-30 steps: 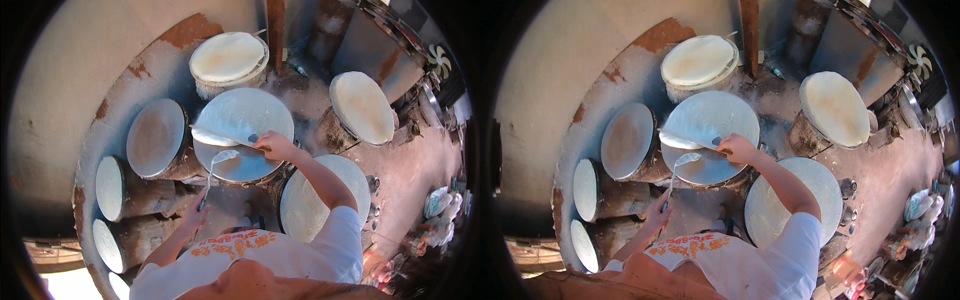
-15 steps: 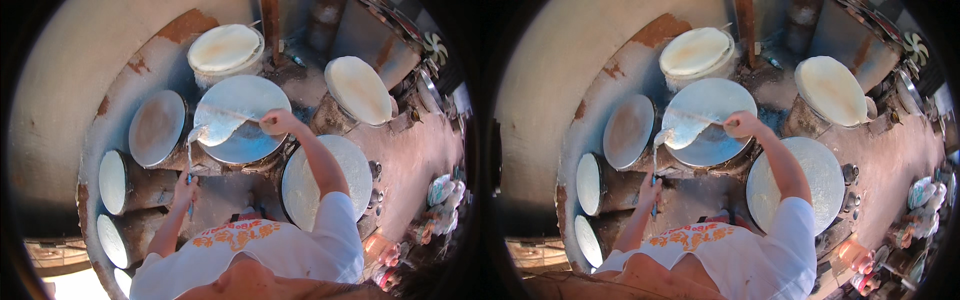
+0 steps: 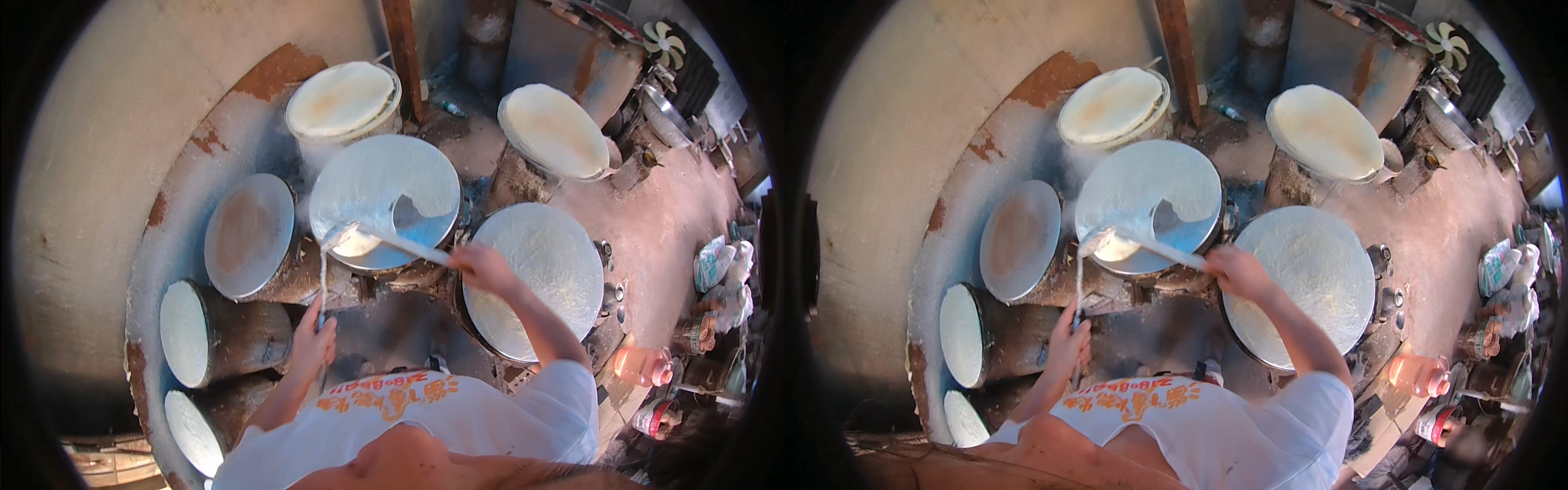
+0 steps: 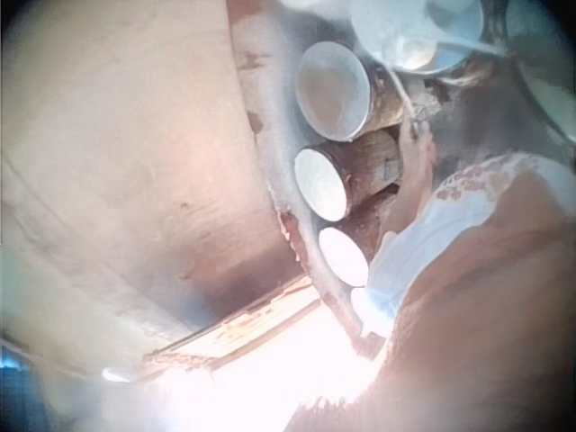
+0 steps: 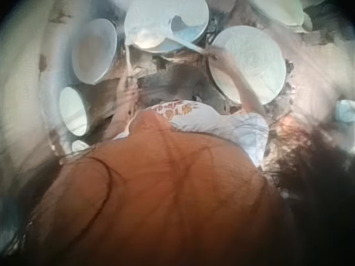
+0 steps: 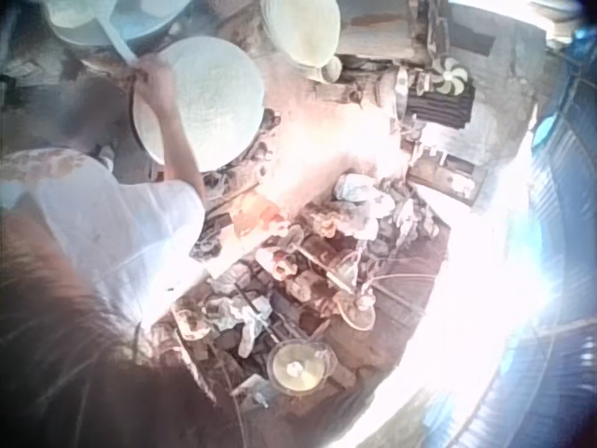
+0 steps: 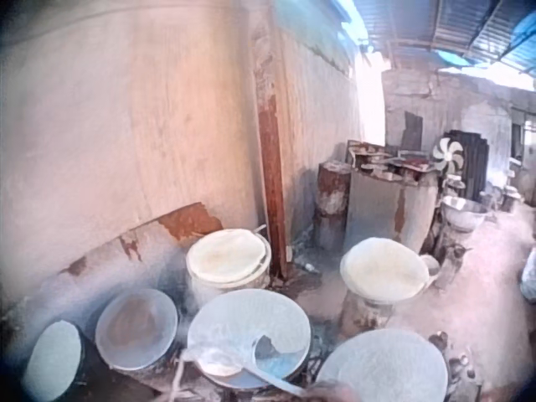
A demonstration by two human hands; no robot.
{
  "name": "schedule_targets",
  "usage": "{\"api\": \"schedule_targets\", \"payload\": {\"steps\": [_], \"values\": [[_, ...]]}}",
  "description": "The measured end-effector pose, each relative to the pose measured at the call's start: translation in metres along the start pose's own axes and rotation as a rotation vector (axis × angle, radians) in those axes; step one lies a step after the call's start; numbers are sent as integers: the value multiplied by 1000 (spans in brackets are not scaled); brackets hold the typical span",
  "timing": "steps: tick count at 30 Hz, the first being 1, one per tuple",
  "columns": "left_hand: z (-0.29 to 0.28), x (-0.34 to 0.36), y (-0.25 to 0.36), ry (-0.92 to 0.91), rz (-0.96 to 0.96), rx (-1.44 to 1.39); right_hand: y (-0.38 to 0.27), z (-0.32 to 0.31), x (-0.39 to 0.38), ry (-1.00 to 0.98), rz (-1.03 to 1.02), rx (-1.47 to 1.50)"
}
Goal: The person ladles batter onto several circular hot plates, spreads it into thin circles with a small tool, and uses a stick to flip and remove the cooked crepes.
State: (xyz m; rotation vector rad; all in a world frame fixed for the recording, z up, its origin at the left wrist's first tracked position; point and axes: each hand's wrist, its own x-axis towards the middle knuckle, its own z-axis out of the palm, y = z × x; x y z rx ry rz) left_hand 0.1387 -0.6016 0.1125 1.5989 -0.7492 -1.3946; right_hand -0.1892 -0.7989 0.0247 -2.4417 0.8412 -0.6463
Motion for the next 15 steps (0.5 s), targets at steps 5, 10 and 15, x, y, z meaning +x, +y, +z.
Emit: {"api": "schedule_targets", "payload": {"steps": [5,10,15], "values": [[-53,5,66,-83,203,-180,-134,82,43,264,708,1191],[-110,18,66,-326,212,-696,-182,272,198,589,736,1390],[-143,-9,70,-271,243,-471,-204,298,146,927,851,1272]]}}
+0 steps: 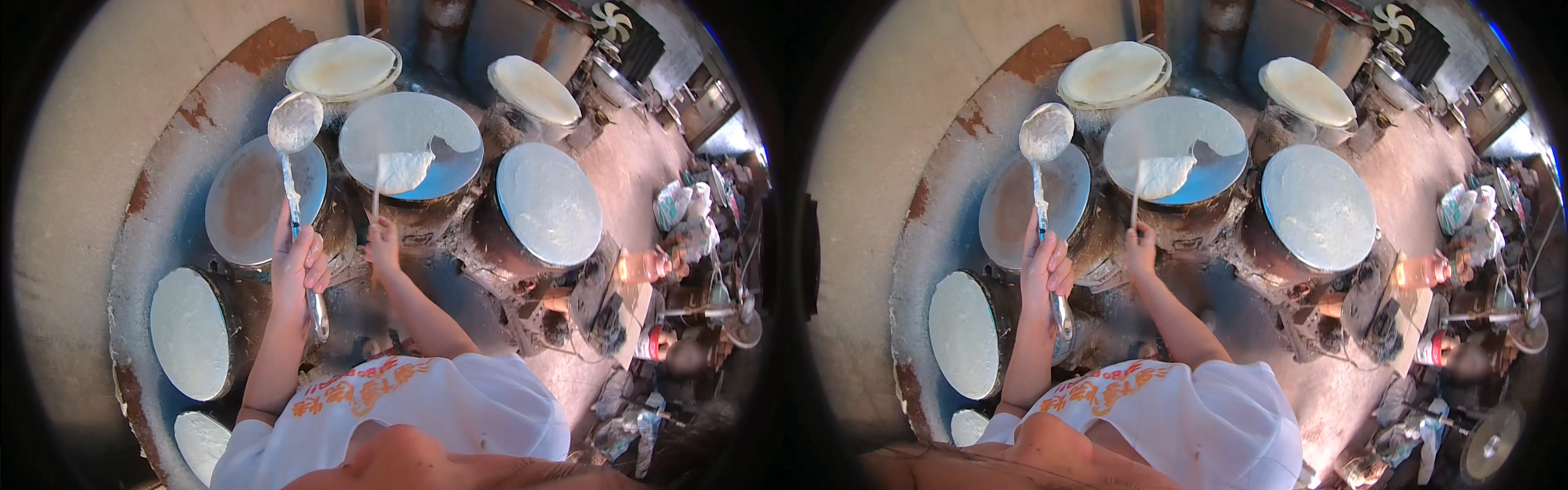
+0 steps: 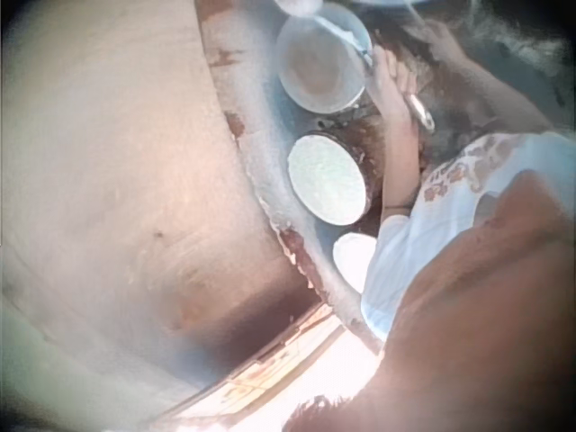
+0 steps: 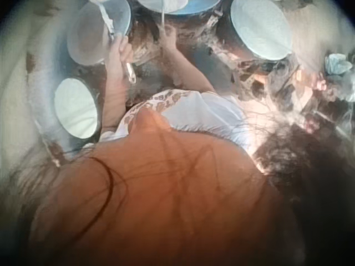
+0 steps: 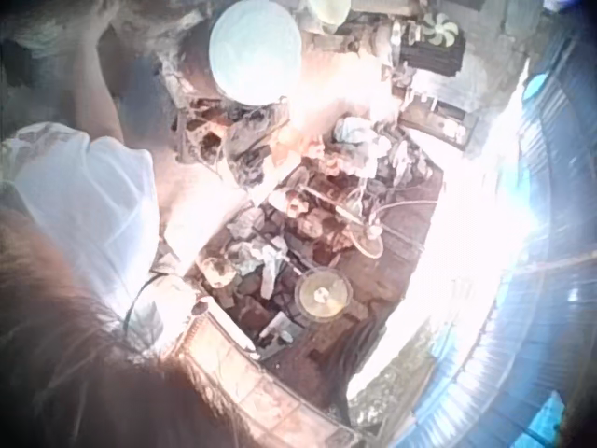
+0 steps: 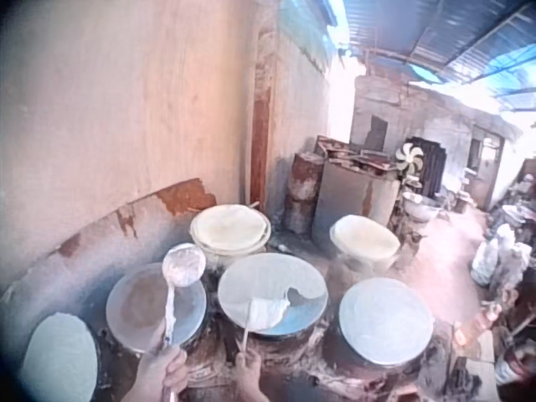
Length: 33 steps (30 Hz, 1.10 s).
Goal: The person ladles batter onto several circular hot plates, spreads it into thin circles with a small tool, and uses a stick to flip and remove the cooked crepes.
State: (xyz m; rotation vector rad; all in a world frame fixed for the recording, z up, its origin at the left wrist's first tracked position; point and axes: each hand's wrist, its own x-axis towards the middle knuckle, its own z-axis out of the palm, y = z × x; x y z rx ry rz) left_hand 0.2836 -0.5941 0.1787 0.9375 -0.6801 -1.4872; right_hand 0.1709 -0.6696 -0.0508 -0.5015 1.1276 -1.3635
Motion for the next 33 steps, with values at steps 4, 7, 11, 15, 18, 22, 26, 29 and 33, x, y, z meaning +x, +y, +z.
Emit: {"api": "schedule_targets", "payload": {"steps": [4,7,11,15,18,22,26,29,33], "values": [[-18,-9,6,-11,5,40,-18,-10,-15,109,14,-1],[-25,-14,7,-50,30,71,-39,-10,13,212,-161,48],[-30,-19,9,8,24,147,-42,-12,10,151,-214,-44],[-44,-18,14,-8,88,191,-34,-48,-53,10,138,-197],[-27,-13,1,-33,3,160,-65,-108,-50,112,31,-284],[-5,6,-10,-120,11,132,-114,-125,-4,108,31,-219],[29,26,-30,-156,-19,190,-138,-137,48,129,-42,-317],[38,41,-31,-111,-32,250,-133,-116,32,48,-96,-649],[46,60,-49,-187,-30,309,-136,-191,-46,-154,195,-550]]}}
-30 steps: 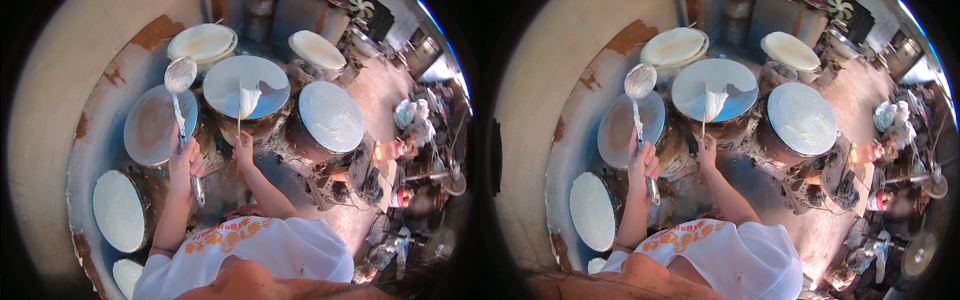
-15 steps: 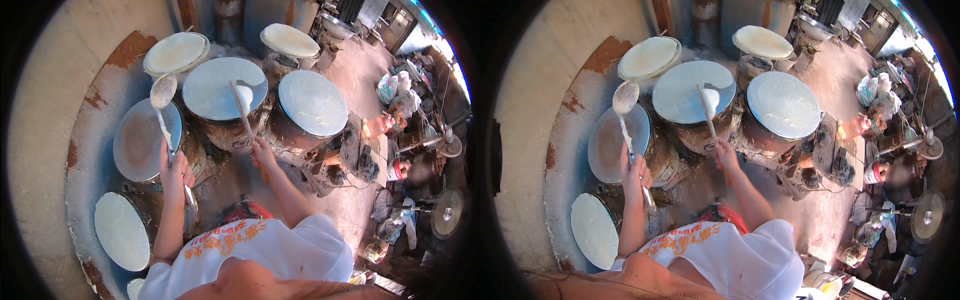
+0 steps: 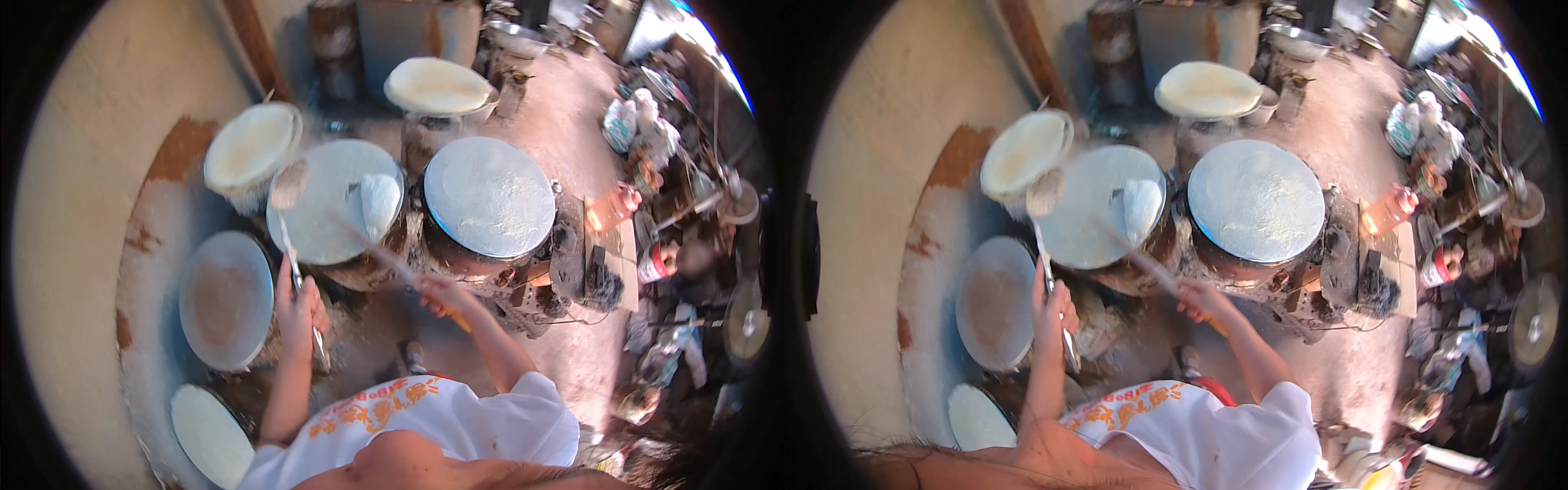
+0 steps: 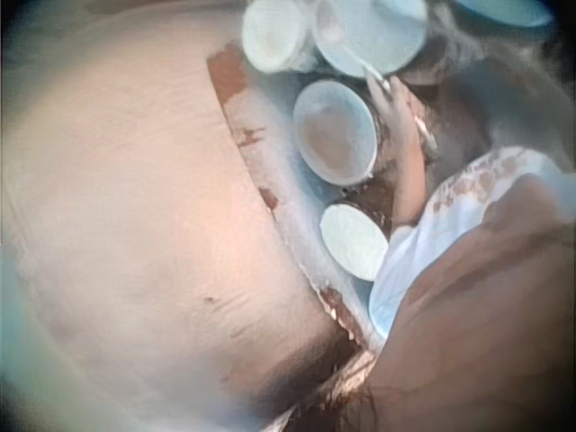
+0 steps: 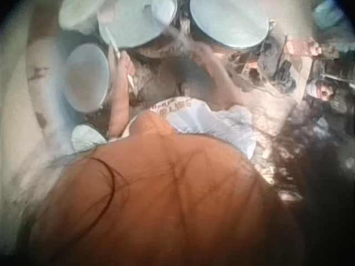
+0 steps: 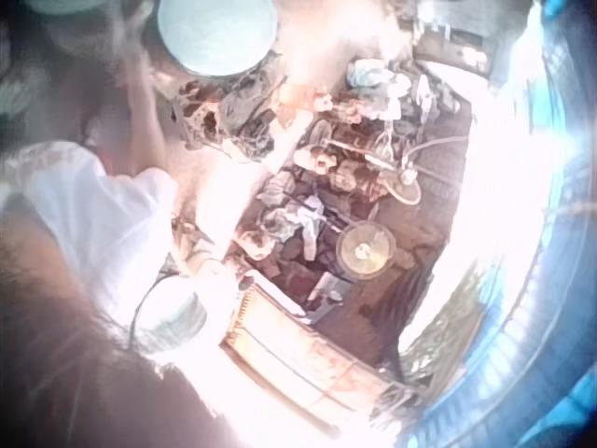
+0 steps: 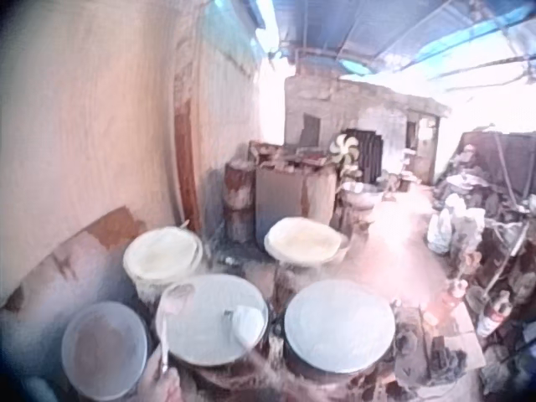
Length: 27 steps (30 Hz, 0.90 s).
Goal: The person ladles batter onto several circular hot plates, spreads it into thin circles with a small tool, and uses a stick to flip and remove the cooked crepes.
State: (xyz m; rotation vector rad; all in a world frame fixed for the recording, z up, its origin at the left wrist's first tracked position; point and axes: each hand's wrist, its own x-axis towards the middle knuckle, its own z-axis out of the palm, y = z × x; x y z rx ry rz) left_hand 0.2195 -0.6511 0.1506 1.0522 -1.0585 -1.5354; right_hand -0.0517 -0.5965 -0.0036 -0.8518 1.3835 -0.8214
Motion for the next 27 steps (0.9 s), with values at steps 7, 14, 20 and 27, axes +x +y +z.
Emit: {"api": "schedule_targets", "payload": {"steps": [7,14,20,27], "values": [[49,37,-14,-22,-105,-58,-68,-41,134,372,-394,-425],[66,76,5,-92,-256,-87,-54,-75,70,501,-117,-742],[30,145,-14,-136,-492,-802,-80,-62,98,445,-263,-933],[34,174,1,-37,-732,-917,-81,-61,82,277,-502,-901]]}}
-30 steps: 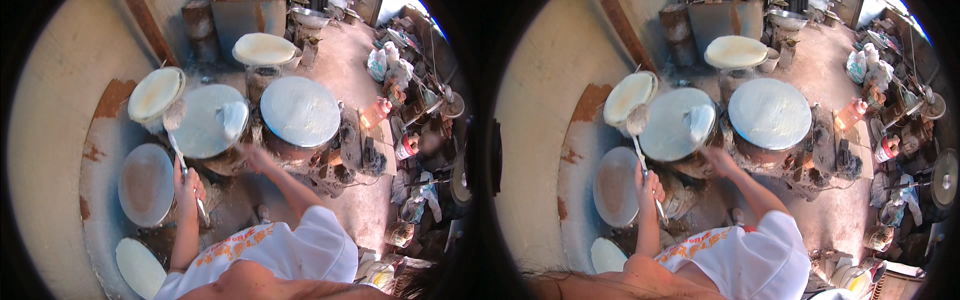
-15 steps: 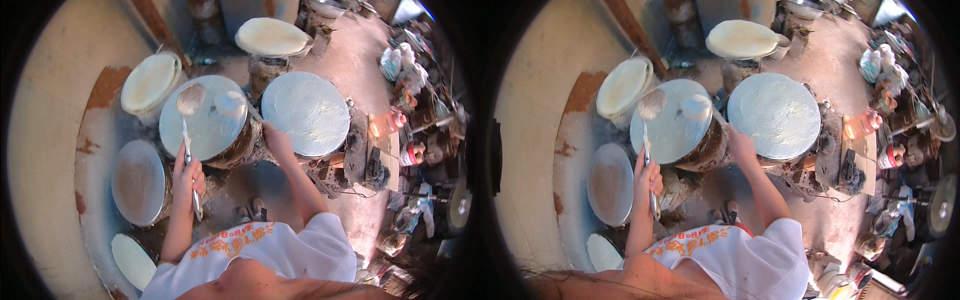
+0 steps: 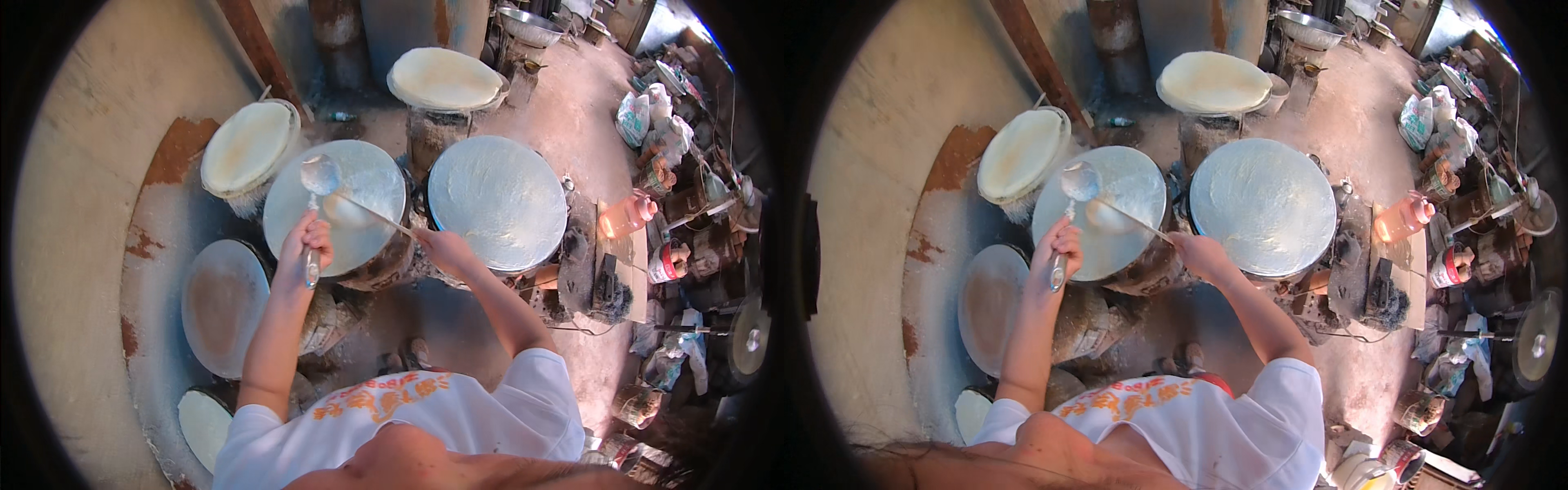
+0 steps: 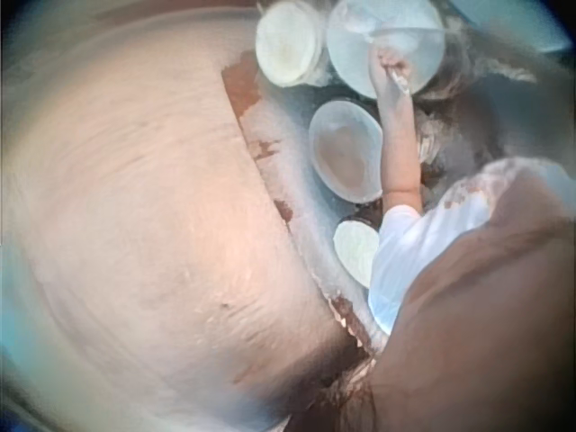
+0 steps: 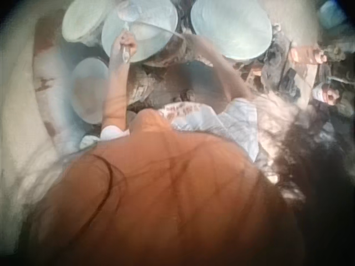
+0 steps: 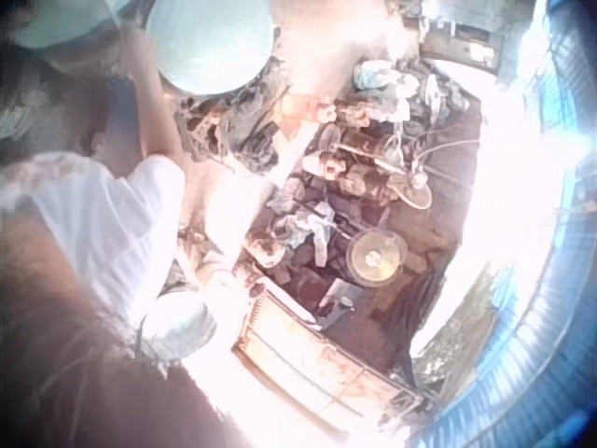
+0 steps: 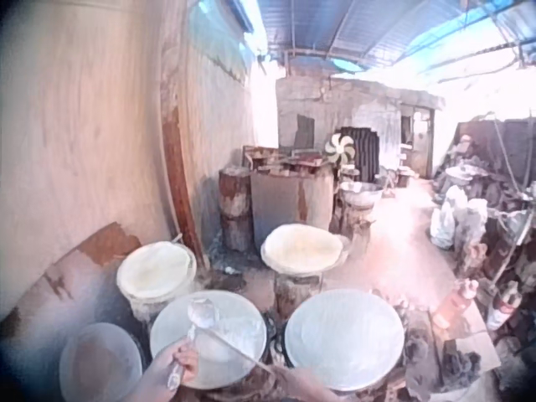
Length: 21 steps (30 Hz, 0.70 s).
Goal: The person ladles batter onto several circular hot plates, spreads it into thin circles with a small tool, and uses a stick to flip and remove the cooked crepes.
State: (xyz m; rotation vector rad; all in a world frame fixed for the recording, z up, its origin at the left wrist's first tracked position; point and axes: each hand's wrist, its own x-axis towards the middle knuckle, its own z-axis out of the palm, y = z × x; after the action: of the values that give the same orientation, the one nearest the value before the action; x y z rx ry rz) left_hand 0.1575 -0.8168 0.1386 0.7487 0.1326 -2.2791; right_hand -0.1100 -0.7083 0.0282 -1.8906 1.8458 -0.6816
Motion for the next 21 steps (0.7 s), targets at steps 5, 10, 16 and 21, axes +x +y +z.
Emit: {"api": "schedule_targets", "payload": {"steps": [5,10,16,21], "values": [[-20,6,-12,-146,168,213,0,27,-56,190,504,542],[-64,19,-86,-20,285,-14,-66,76,-50,-48,540,793],[-69,-28,-54,-477,-122,-872,-100,58,-14,90,89,133],[-53,-99,-46,-602,-53,-915,3,64,-35,12,260,522]]}}
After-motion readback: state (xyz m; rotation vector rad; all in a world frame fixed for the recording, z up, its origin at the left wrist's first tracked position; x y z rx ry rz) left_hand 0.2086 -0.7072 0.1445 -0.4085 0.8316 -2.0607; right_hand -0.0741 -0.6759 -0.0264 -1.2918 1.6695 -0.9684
